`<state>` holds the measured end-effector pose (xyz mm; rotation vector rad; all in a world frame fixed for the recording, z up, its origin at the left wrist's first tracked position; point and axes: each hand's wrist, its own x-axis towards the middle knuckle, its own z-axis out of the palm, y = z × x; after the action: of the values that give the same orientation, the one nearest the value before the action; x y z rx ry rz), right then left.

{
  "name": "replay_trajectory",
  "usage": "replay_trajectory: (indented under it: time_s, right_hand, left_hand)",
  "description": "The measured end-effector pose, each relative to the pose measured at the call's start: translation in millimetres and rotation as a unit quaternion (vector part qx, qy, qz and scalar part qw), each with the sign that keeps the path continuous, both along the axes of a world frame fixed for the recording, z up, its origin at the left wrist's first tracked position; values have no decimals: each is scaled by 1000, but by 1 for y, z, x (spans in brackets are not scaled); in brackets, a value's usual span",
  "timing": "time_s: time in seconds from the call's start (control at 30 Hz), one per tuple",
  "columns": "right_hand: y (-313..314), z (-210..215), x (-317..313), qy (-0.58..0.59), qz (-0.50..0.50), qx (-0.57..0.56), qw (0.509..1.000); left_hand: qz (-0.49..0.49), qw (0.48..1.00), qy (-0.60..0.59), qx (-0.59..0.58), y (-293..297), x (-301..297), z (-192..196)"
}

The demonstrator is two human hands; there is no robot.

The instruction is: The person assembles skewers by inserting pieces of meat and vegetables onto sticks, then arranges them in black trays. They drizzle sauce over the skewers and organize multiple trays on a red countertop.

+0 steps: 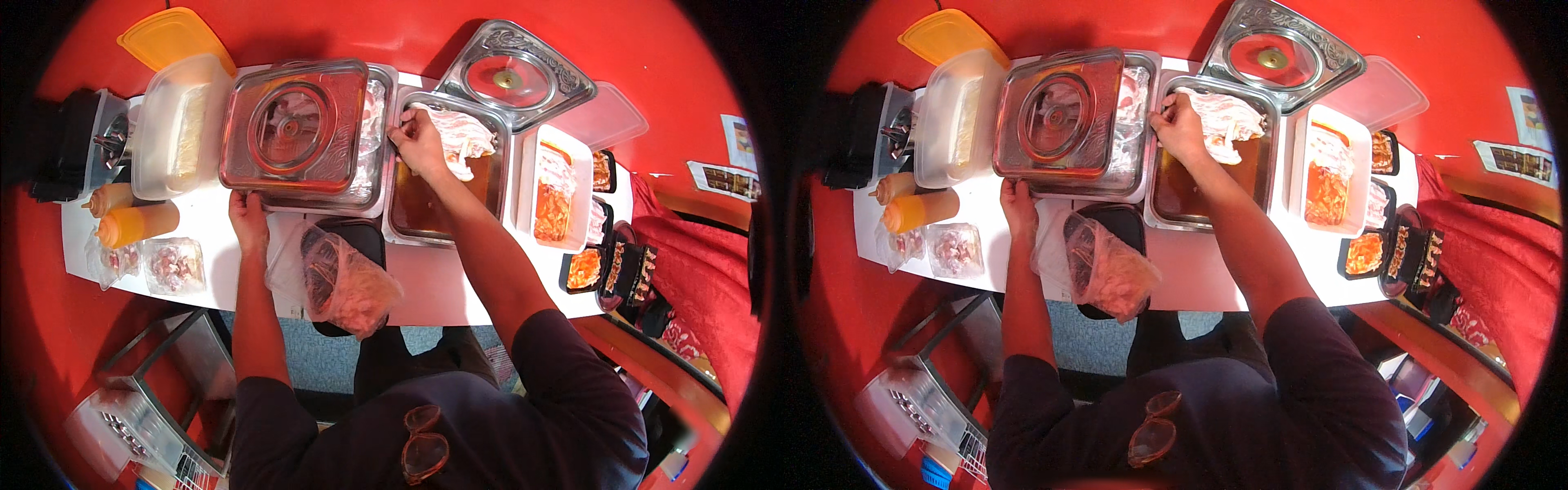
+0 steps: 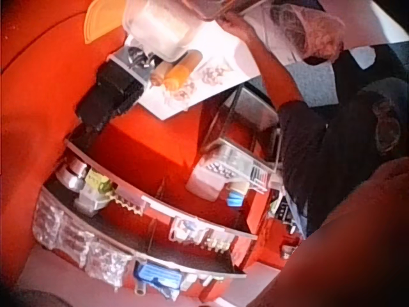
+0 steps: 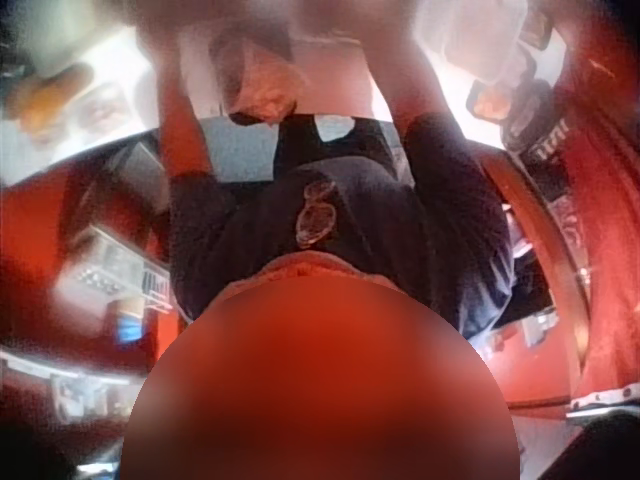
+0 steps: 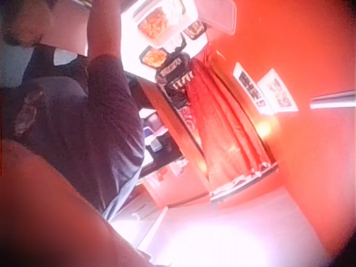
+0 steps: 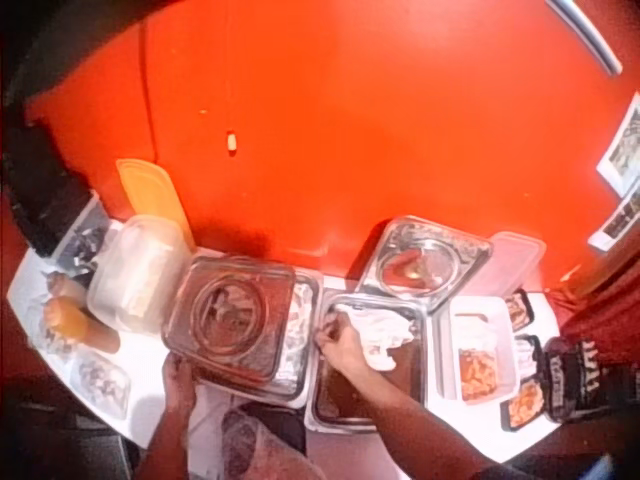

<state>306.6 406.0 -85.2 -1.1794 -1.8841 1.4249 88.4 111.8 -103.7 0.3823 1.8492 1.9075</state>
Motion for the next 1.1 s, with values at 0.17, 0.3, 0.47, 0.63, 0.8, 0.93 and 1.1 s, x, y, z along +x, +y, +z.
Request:
replay_trajectory:
  time_s: [0.17,0.3,0.47,0.63,0.8,0.93,1.1]
  right_hand:
    - [-1,21,-26,17,23,-63,998]
    - [6,14,-42,14,40,-39,998]
    - [12,3,-53,-3,25,-21,999]
    - [12,5,-54,-37,-10,18,999]
    - [-60,65,60,-44,-22,299,953]
    - [-64,39,198,-273,-158,345,884]
    - [-61,1,197,-145,-174,110,968]
  left_hand:
    - [43,998,-31,34,-17,-17,-9]
    - [70,995,-43,61,-21,-22,-9]
    - [74,990,-94,76,-21,-23,1]
    - [46,992,-109,39,-36,-31,18]
    - [122,976,-167,-74,-79,5,45]
    - [98,974,-180,-98,-157,103,44]
    - [-57,982,27,-180,-187,241,91]
